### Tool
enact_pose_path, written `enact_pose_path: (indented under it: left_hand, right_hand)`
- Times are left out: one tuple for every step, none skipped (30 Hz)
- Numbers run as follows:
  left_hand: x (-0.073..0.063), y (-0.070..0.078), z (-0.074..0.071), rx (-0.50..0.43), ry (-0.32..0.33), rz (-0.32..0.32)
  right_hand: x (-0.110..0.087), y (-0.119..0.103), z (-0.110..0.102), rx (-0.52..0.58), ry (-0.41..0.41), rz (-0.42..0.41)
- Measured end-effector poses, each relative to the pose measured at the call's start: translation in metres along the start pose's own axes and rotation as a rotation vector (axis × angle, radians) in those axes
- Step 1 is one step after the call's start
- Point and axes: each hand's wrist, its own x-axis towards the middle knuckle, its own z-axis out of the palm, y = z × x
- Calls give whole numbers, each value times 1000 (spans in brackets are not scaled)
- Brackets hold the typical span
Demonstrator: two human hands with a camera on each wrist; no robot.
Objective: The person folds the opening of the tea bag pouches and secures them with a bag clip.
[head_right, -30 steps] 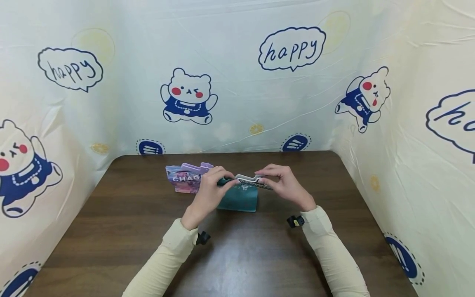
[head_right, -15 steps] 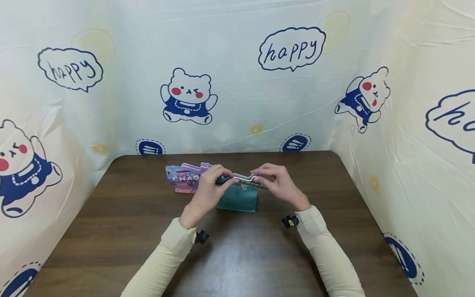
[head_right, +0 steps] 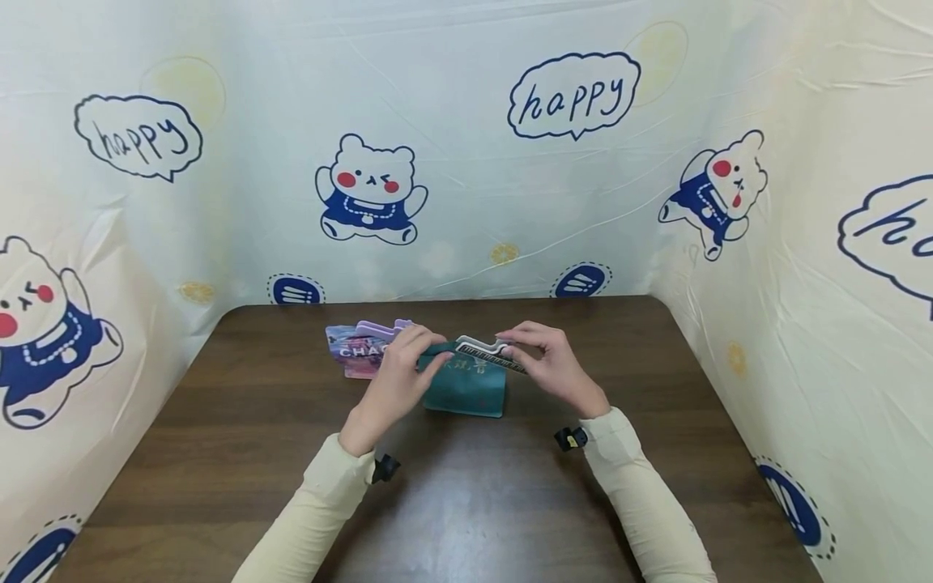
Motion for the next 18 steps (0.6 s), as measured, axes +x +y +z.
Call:
enact_pose_path:
  left_hand:
    - [0, 1, 1, -1, 7, -2]
    - [0, 1, 2, 2, 13, -4]
    - [1, 2, 3, 2, 21, -8]
    - [1, 2, 4, 1, 31, -14]
    - [1, 3, 4, 0, 39, -18]
    - [1, 4, 5, 1, 45, -25]
    - [1, 5, 6, 0, 51, -34]
    - [2, 6, 6, 1, 59, -41]
    - [2, 7, 6, 0, 68, -50]
    - [1, 8, 7, 1, 75, -61]
    - [1, 9, 7, 2, 82, -71]
    - [1, 9, 7, 7, 89, -82]
    - [1, 10, 7, 11, 97, -92]
    - [1, 11, 7, 17, 103, -100]
    - [0, 11, 8, 24, 110, -108]
    - [0, 11, 8, 32, 115, -116]
    - [0, 11, 8, 39, 121, -122]
    - [0, 12, 8, 45, 124, -127]
  right_hand:
    - [0, 0, 1, 4, 7, -11]
    - [0, 1, 2, 8, 13, -21]
    - [1, 1, 3, 11, 19, -30]
    - [2, 1, 5, 15, 24, -40]
    - [2, 1, 6, 20, 27, -45]
    - [3, 1, 8, 24, 32, -49]
    - [4, 1, 9, 29, 35, -53]
    - [5, 0, 11, 31, 38, -55]
    - [6, 0, 12, 35, 42, -55]
    - [7, 0, 13, 37, 46, -55]
    - [7, -1, 14, 40, 50, -53]
    - [8, -1, 14, 44, 55, -52]
    - [8, -1, 15, 46, 59, -51]
    - [8, -1, 16, 49, 62, -50]
    - [8, 0, 16, 49, 65, -49]
    - [8, -1, 16, 49, 68, -47]
    - [8, -1, 17, 49, 71, -44]
    - [8, 0, 17, 49, 73, -41]
